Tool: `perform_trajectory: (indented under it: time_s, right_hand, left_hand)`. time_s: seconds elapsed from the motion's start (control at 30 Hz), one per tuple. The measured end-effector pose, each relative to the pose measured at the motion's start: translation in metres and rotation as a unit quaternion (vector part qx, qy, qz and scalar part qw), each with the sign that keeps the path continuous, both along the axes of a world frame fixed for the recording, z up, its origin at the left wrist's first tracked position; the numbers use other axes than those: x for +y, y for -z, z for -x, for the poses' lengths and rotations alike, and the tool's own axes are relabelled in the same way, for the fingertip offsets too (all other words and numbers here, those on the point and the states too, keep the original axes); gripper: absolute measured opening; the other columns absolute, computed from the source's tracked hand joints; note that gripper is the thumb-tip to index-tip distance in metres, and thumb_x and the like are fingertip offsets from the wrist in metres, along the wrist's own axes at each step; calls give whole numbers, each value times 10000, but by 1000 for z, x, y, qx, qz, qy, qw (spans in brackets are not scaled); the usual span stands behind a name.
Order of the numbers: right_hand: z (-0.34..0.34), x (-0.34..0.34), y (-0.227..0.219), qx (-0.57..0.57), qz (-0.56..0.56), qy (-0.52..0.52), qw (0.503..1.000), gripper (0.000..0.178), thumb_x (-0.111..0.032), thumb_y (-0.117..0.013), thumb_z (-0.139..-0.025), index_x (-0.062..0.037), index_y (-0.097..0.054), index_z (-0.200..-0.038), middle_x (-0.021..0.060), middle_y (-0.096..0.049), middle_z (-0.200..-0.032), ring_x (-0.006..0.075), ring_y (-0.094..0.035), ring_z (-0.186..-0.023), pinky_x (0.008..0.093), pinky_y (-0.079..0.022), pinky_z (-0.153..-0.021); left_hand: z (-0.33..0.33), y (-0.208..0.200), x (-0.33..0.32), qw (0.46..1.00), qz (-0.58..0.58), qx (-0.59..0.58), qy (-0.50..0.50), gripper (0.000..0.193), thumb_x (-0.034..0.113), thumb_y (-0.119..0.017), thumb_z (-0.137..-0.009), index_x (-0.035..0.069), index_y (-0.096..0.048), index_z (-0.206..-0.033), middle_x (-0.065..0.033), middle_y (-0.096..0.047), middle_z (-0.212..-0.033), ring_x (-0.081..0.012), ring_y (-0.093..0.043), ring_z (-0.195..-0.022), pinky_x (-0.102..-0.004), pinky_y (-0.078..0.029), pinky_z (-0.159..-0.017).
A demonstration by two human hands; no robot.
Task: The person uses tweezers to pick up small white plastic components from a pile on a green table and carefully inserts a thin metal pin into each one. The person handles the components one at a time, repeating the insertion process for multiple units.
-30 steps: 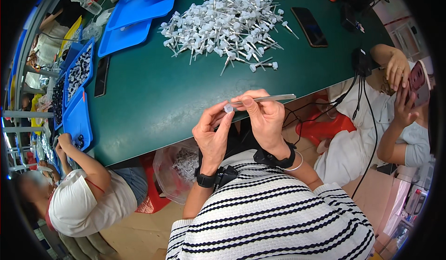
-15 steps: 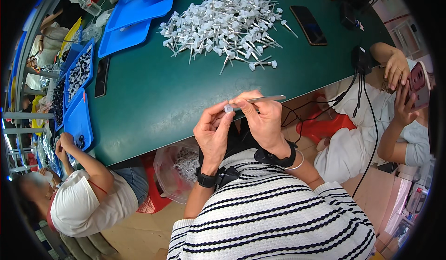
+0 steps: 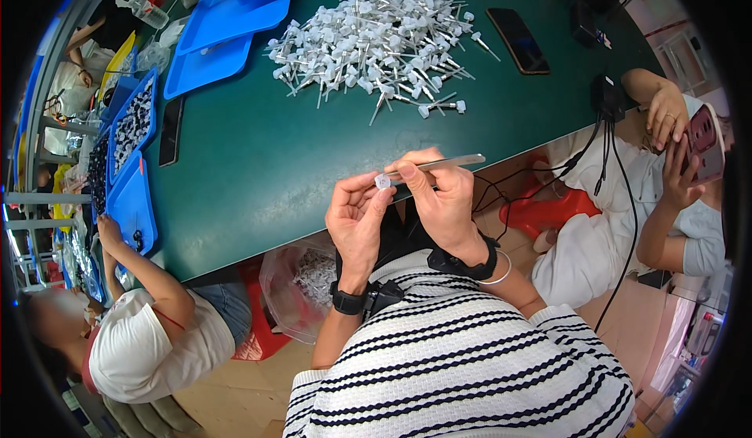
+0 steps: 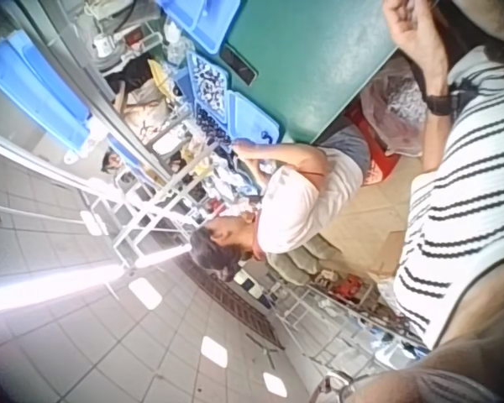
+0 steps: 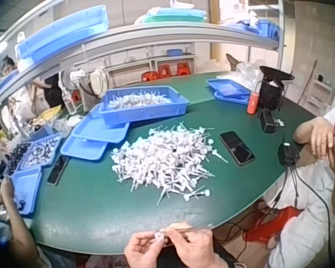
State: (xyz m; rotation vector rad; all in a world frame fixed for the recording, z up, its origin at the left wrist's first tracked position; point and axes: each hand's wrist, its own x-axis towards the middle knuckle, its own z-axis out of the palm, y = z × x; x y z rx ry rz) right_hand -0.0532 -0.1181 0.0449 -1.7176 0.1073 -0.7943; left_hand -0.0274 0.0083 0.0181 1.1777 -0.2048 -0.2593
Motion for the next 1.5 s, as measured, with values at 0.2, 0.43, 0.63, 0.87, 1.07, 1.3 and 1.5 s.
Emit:
perform_trajectory:
  time_s: [0.2, 0.43, 0.63, 0.87, 1.07, 1.3, 1.5]
  right_hand:
    - [-2, -4, -13, 33, 94, -36, 994, 146, -81, -663, -884, 34, -648, -795, 78, -680, -778, 200, -633, -578, 274, -477, -521]
    - [3, -6, -19, -23, -7, -15, 1000, 155, -100, -658, -901, 37, -662, -828, 83, -702, -813, 158, -655, -611, 261, -486, -536]
    - [5, -7, -8, -4, -41, -26, 999, 163, -123, -653, -915, 38, -668, -896, 89, -711, -838, 134, -660, -661, 244, -496, -586]
    - [5, -7, -3, -5, -45, -38, 998, 155, -118, -650, -918, 36, -667, -926, 87, -710, -856, 134, -667, -697, 247, -501, -606]
    - [6, -25, -4, -14, -63, -36, 997, 179, -133, -630, -937, 44, -651, -952, 85, -699, -890, 145, -677, -756, 242, -532, -674]
    - [3, -48, 7, 5, -124, -26, 992, 212, -138, -605, -953, 73, -626, -946, 96, -679, -907, 159, -677, -796, 282, -573, -730]
    - [3, -52, 0, 11, -114, -13, 993, 205, -143, -601, -957, 61, -620, -955, 107, -689, -894, 156, -677, -790, 280, -570, -729]
  left_hand:
    - [-1, 3, 2, 1000, -12, -12, -7, 270, -35, -647, -880, -42, -543, -1129, -142, -649, -1068, -165, -657, -943, -254, -533, -835]
    - [-13, -9, 9, 998, 27, 43, 38, 312, 23, -618, -915, -47, -541, -1209, -162, -647, -1103, -176, -656, -934, -270, -536, -823]
    - [-15, -8, 9, 996, 29, 39, 69, 338, 43, -605, -929, -46, -532, -1246, -175, -647, -1126, -183, -659, -929, -274, -540, -821]
    - [-12, -6, 12, 999, 15, 8, 50, 279, 15, -587, -932, -46, -552, -1202, -168, -651, -1116, -189, -666, -933, -279, -542, -817]
    - [21, -52, 89, 981, -183, 59, -6, 193, -28, -579, -899, -40, -620, -1087, -150, -680, -1040, -179, -674, -849, -274, -554, -747]
    - [25, -86, 134, 835, -524, -135, -103, 203, 6, -698, -788, -33, -673, -986, -146, -687, -899, -187, -659, -761, -294, -511, -682]
    - [-77, -67, -5, 852, -420, -309, -41, 78, 80, -690, -820, 22, -676, -871, -115, -657, -812, -294, -634, -677, -359, -494, -610]
